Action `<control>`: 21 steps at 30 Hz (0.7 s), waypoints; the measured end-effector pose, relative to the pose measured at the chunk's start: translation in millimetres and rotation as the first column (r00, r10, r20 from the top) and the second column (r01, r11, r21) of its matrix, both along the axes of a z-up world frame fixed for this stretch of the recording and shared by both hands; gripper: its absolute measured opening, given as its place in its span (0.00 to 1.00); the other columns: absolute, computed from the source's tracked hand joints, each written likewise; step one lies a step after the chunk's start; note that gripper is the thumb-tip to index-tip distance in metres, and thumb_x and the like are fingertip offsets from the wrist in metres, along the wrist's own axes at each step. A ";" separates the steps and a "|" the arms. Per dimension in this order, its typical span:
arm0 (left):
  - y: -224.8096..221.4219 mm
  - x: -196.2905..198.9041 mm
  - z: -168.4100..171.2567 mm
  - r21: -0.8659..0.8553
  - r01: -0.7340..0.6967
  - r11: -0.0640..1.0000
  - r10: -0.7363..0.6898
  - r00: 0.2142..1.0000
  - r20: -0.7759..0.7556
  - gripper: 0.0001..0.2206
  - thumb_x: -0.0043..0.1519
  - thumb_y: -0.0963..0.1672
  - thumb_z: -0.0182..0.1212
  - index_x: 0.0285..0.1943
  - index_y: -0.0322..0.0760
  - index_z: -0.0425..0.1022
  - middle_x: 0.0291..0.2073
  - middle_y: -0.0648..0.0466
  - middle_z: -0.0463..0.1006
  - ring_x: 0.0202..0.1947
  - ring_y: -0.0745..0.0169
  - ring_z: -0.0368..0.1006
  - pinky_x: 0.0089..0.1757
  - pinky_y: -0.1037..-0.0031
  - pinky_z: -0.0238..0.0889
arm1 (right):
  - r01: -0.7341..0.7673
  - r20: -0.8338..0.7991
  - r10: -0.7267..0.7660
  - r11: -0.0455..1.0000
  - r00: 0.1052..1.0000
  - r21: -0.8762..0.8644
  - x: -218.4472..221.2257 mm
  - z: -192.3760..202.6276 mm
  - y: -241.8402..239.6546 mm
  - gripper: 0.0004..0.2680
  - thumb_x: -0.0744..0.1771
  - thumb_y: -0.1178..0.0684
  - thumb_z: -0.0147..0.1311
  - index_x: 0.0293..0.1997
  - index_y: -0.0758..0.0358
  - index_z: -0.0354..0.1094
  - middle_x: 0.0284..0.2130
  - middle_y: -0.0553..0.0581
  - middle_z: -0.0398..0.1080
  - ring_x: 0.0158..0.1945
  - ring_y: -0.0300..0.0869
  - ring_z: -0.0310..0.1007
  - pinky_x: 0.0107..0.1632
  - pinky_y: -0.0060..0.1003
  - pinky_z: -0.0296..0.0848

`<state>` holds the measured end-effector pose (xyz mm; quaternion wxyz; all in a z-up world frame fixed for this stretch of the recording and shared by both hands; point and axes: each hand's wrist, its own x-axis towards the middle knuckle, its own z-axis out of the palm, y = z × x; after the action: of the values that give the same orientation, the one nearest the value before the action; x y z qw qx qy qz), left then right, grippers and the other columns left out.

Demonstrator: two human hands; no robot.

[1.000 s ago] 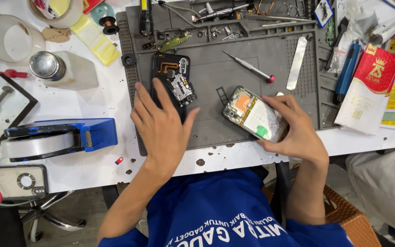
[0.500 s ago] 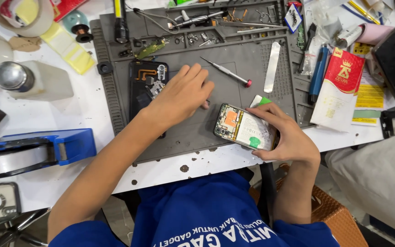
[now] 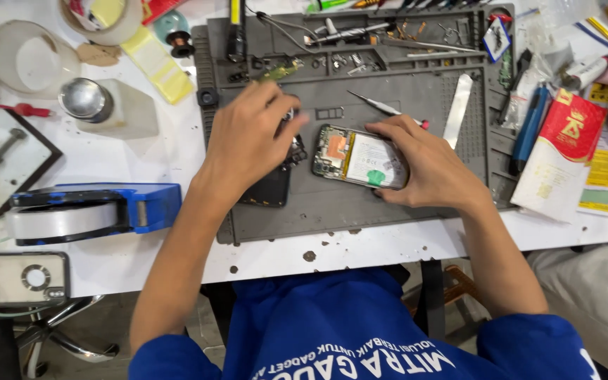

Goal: Repairing a mobile phone by installing internal screws using a precision screwdriver on a repair bench.

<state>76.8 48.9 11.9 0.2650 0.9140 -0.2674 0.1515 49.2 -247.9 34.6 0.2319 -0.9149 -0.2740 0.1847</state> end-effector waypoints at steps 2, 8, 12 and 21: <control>14.8 -14.0 -6.8 -0.001 0.061 0.998 -0.060 0.988 -0.145 0.11 0.61 0.48 0.72 0.45 0.40 0.80 0.36 0.53 0.74 0.39 0.52 0.75 0.32 0.62 0.73 | 0.119 0.017 -0.123 0.981 0.992 0.153 -1.2 11.2 10.9 0.35 0.48 0.58 0.74 0.62 0.71 0.70 0.50 0.66 0.73 0.51 0.65 0.74 0.53 0.59 0.75; 8.0 -19.5 10.9 0.073 0.136 0.988 -0.120 0.975 -0.188 0.25 0.52 0.53 0.79 0.50 0.33 0.81 0.40 0.49 0.71 0.41 0.47 0.76 0.28 0.62 0.74 | 0.109 0.133 -0.126 0.986 0.983 0.127 -14.5 -21.7 -7.3 0.37 0.51 0.52 0.75 0.69 0.59 0.68 0.56 0.56 0.69 0.58 0.52 0.58 0.63 0.44 0.62; -4.9 -24.5 -2.1 0.101 0.169 0.980 -0.152 0.975 -0.159 0.24 0.50 0.51 0.79 0.50 0.35 0.80 0.40 0.52 0.65 0.41 0.51 0.72 0.27 0.63 0.74 | 0.064 0.164 -0.083 0.991 0.983 0.116 -12.8 -21.7 1.6 0.35 0.53 0.49 0.76 0.68 0.57 0.69 0.61 0.55 0.65 0.59 0.51 0.54 0.64 0.44 0.58; -4.8 -23.6 -4.8 0.105 0.208 0.972 -0.194 0.972 -0.133 0.28 0.44 0.53 0.82 0.49 0.37 0.80 0.42 0.50 0.69 0.44 0.55 0.69 0.30 0.71 0.73 | -0.119 0.460 0.147 0.989 0.876 -0.091 -8.8 -24.8 9.9 0.21 0.62 0.38 0.67 0.60 0.48 0.74 0.55 0.55 0.68 0.49 0.49 0.63 0.50 0.42 0.62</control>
<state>53.2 44.0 7.1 0.2401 0.9037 -0.3507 0.0516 40.5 -238.0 9.7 0.1189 -0.9179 -0.3782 -0.0162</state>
